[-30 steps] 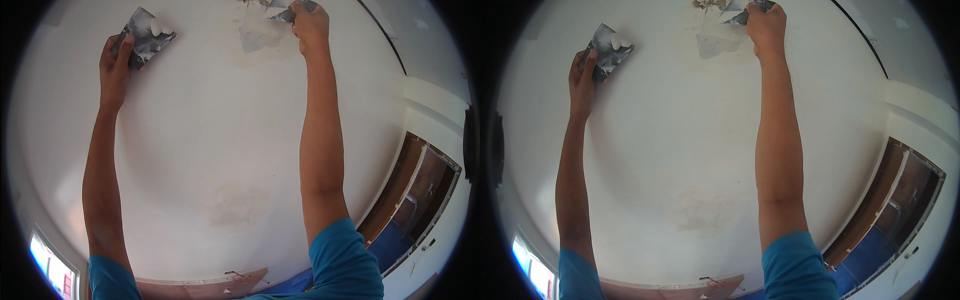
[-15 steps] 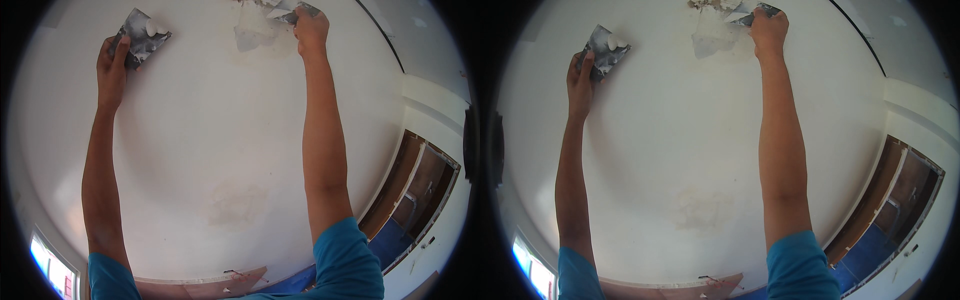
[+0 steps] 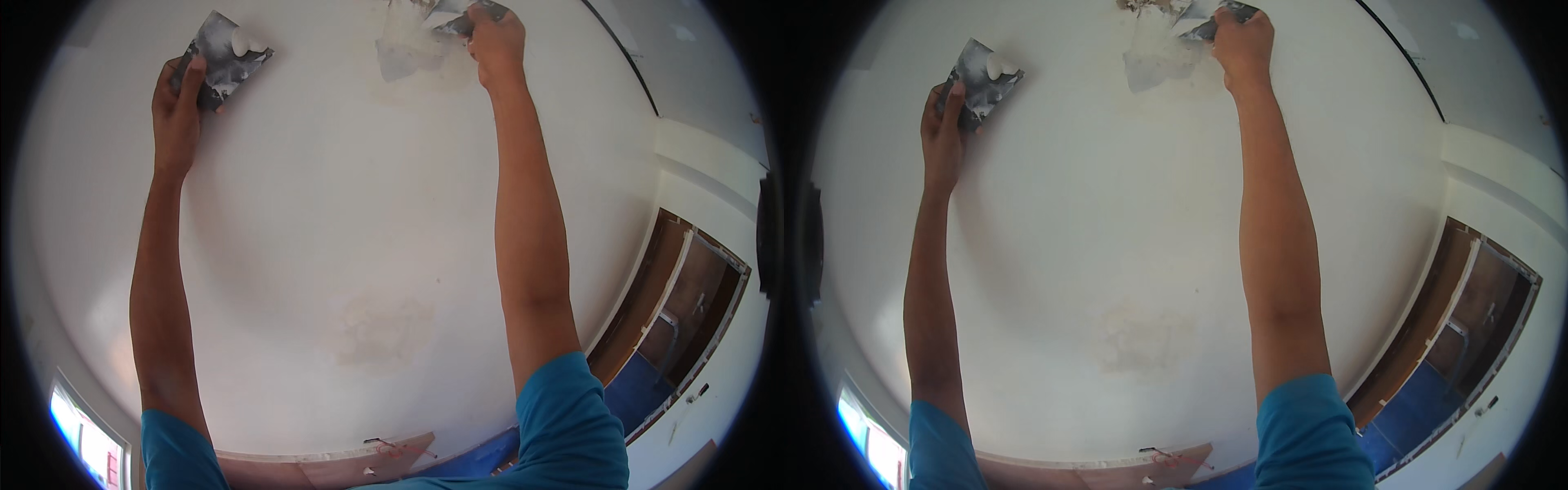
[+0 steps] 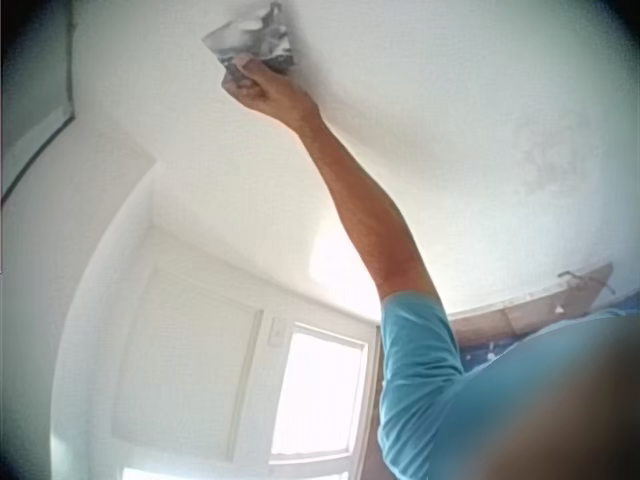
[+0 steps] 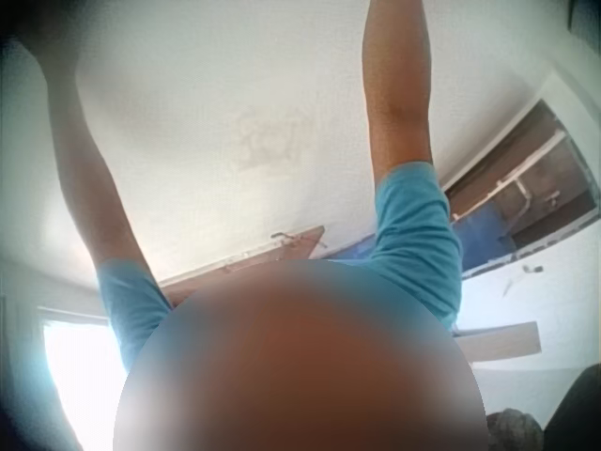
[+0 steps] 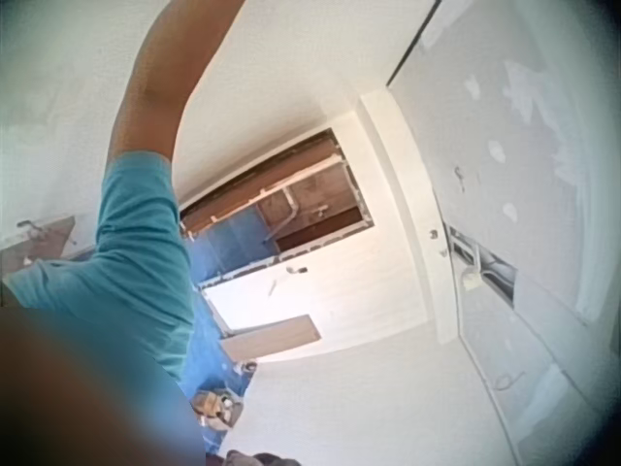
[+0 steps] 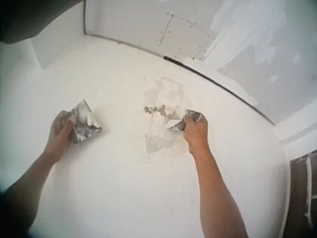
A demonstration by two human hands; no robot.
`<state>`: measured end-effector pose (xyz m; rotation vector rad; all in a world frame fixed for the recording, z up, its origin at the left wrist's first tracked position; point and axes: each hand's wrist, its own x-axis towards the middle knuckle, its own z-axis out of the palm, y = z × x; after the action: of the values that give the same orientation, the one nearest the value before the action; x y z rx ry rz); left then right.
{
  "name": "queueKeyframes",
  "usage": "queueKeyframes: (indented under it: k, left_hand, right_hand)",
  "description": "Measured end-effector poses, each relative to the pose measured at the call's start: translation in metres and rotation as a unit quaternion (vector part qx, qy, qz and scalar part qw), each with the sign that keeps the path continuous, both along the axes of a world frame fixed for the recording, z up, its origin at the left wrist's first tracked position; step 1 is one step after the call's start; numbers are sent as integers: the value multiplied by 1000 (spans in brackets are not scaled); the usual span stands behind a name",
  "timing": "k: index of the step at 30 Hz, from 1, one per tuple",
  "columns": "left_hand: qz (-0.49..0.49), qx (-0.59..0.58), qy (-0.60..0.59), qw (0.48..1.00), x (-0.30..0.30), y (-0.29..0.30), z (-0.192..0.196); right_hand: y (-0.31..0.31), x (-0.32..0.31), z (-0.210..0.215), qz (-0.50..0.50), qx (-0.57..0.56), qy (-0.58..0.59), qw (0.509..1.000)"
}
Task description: The person applies white plaster to a ceiling using two putty knives, repeatedly scooping material from one knife to the other and smoothing it onto the surface. The person works on a single area, spreading and leveling the compound while standing on a ladder.
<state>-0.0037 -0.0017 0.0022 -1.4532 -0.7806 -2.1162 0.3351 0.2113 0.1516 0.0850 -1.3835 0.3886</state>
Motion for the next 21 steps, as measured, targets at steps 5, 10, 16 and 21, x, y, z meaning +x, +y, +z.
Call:
queueKeyframes:
  k: [5,10,16,21]
  left_hand:
    - [14,-11,-23,1000,2,-1,1]
    - [12,-17,-14,1000,8,-4,0]
    - [-14,24,12,1000,14,-1,1]
    - [-5,22,12,1000,12,-2,2]
  right_hand:
    - [-5,-7,-3,-106,14,-27,994]
    - [-21,-11,-4,-3,-35,48,998]
    - [-34,-9,-4,-102,11,-50,994]
    - [-19,-11,-7,-128,-46,-90,987]
